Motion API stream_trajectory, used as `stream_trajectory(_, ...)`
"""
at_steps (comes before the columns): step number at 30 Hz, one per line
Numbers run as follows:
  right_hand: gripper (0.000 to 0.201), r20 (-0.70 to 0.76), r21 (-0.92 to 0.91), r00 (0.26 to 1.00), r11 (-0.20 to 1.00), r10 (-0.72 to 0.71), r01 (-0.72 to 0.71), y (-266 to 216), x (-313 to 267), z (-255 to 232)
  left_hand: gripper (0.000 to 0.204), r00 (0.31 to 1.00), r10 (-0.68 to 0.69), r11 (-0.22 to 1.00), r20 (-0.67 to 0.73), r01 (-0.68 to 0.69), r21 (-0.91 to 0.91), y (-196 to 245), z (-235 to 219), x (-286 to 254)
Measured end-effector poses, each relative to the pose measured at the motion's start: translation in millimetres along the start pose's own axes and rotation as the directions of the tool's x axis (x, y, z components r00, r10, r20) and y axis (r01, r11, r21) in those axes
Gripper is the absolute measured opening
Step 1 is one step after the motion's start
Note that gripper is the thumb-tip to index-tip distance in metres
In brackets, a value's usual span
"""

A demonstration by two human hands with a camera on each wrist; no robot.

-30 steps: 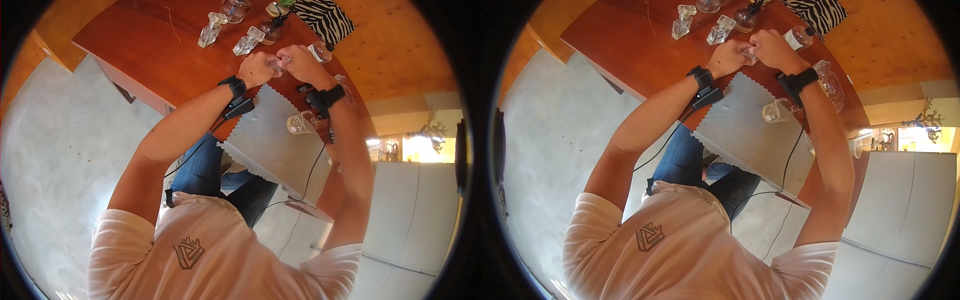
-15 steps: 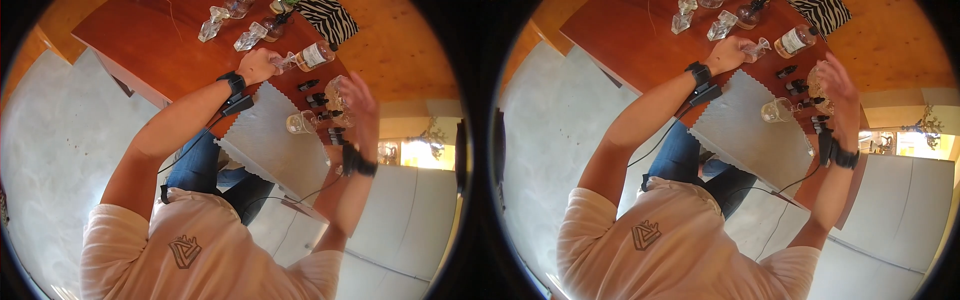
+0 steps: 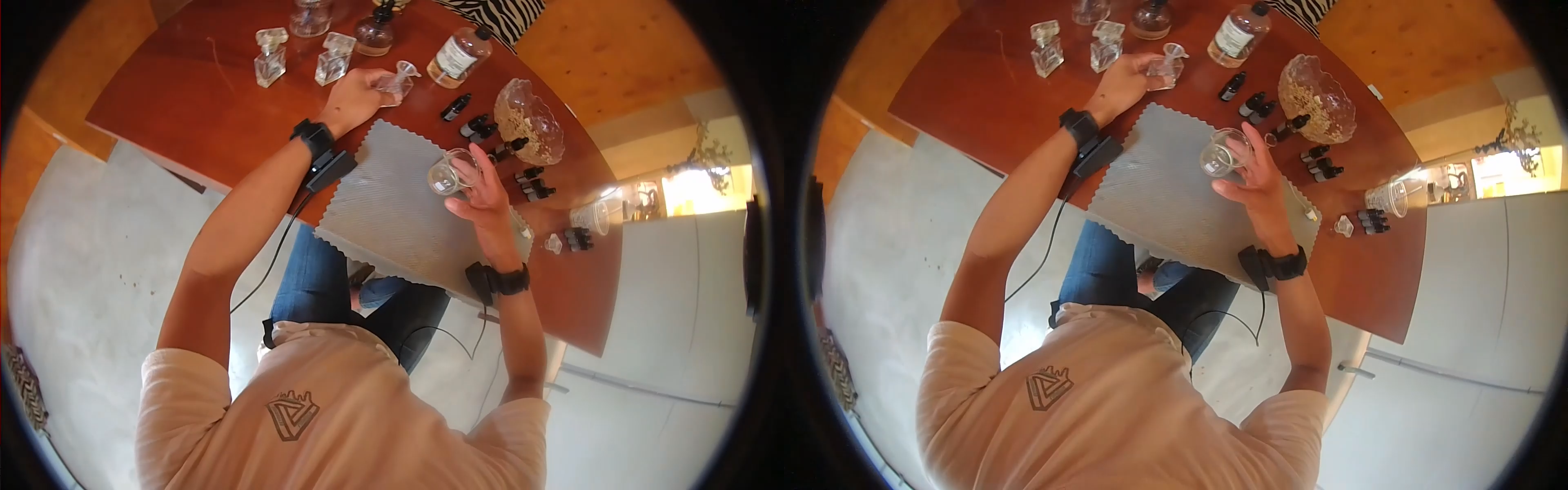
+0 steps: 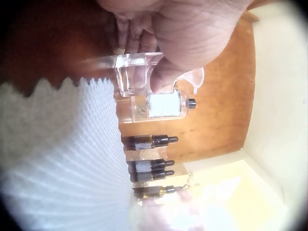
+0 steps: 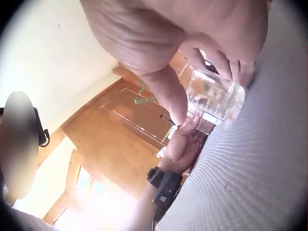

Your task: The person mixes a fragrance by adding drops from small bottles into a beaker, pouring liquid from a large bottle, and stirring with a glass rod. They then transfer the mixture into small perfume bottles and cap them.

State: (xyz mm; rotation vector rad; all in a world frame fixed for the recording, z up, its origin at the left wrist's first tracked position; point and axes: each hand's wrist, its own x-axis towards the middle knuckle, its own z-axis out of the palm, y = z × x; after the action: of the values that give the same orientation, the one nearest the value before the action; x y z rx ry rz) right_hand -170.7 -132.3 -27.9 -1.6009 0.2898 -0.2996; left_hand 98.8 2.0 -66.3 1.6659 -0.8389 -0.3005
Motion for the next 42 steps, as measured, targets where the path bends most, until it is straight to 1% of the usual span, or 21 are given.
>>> stream_trajectory(1,0.1,-0.007,-0.017,1.0,1.0,-0.017,0.017,5,2,0,0.036,1.0,-0.02,1.0,-0.002,0.02,-0.007,6,-2,-1)
stream_trajectory(4,0.097,-0.029,-0.037,1.0,0.999,-0.007,0.006,3,1,1,0.034,0.999,-0.026,0.997,0.036,0.029,-0.071,-4,1,4)
stream_trajectory(6,0.087,-0.079,-0.137,0.99,0.985,-0.121,0.109,-2,-4,-10,0.036,0.998,-0.032,0.995,0.049,0.037,-0.091,-8,2,6)
stream_trajectory(7,0.082,-0.09,-0.189,0.98,0.969,-0.176,0.157,-6,-5,-16,0.037,0.999,-0.016,0.998,0.038,0.018,-0.063,-8,2,5)
stream_trajectory(9,0.068,-0.157,-0.481,0.938,0.853,-0.31,0.201,-29,-1,-27,0.038,1.0,0.013,1.0,0.012,-0.013,-0.004,-9,1,6)
stream_trajectory(10,0.062,-0.183,-0.61,0.908,0.768,-0.377,0.196,-43,-2,-26,0.038,1.0,-0.02,1.0,0.023,0.019,0.012,-11,1,7)
stream_trajectory(13,0.045,-0.033,-0.548,0.959,0.807,-0.282,0.219,-81,36,-13,0.039,1.0,0.007,0.999,0.014,-0.007,-0.033,-15,3,8)
stream_trajectory(15,0.04,0.187,-0.676,0.928,0.644,-0.322,0.359,-95,73,6,0.034,0.998,0.004,0.992,0.062,0.004,-0.13,-10,4,8)
stream_trajectory(17,0.04,0.344,-0.743,0.864,0.455,-0.368,0.49,-101,114,21,0.032,0.997,0.029,0.964,0.073,-0.008,-0.267,3,4,2)
stream_trajectory(18,0.042,0.381,-0.761,0.858,0.41,-0.346,0.503,-102,131,29,0.031,0.997,-0.012,0.958,0.083,0.035,-0.285,2,5,3)
stream_trajectory(19,0.045,0.42,-0.775,0.848,0.359,-0.322,0.52,-102,148,34,0.031,0.996,-0.014,0.975,0.083,0.032,-0.22,6,2,2)
stream_trajectory(22,0.05,0.605,-0.687,0.705,0.205,-0.369,0.697,-83,191,38,0.027,0.996,0.012,0.976,0.09,0.008,-0.217,0,2,3)
stream_trajectory(25,0.053,0.582,-0.77,0.808,0.26,-0.088,0.583,-91,207,48,0.028,0.997,0.022,0.983,0.076,-0.008,-0.181,-10,4,8)
stream_trajectory(26,0.044,0.582,-0.778,0.811,0.253,-0.055,0.575,-95,207,53,0.028,0.997,0.02,0.986,0.079,-0.007,-0.168,-11,4,8)
stream_trajectory(29,0.028,0.575,-0.807,0.818,0.157,-0.01,0.57,-96,210,61,0.031,0.998,0.01,0.986,0.063,0.001,-0.167,-14,5,11)
stream_trajectory(30,0.014,0.564,-0.823,0.825,0.109,0.041,0.557,-98,212,66,0.032,0.999,0.006,0.983,0.051,0.004,-0.183,-17,6,12)
stream_trajectory(31,0.013,0.532,-0.845,0.846,0.091,0.037,0.528,-99,212,69,0.033,0.999,-0.002,0.98,0.041,0.01,-0.2,-21,8,13)
stream_trajectory(33,0.014,0.463,-0.885,0.886,0.059,0.027,0.461,-98,211,73,0.033,0.998,-0.016,0.983,0.052,0.026,-0.181,-25,7,13)
stream_trajectory(36,0.025,0.388,-0.918,0.922,0.089,0.009,0.386,-99,210,77,0.032,0.998,-0.045,0.986,0.047,0.052,-0.158,-20,6,11)
stream_trajectory(39,0.039,0.255,-0.963,0.965,0.102,0.064,0.248,-106,206,83,0.033,0.998,-0.042,0.992,0.037,0.046,-0.117,-14,5,8)
stream_trajectory(42,0.042,0.126,-0.972,0.98,0.219,0.152,0.09,-115,201,91,0.034,0.999,-0.024,0.993,0.041,0.028,-0.115,-14,5,9)
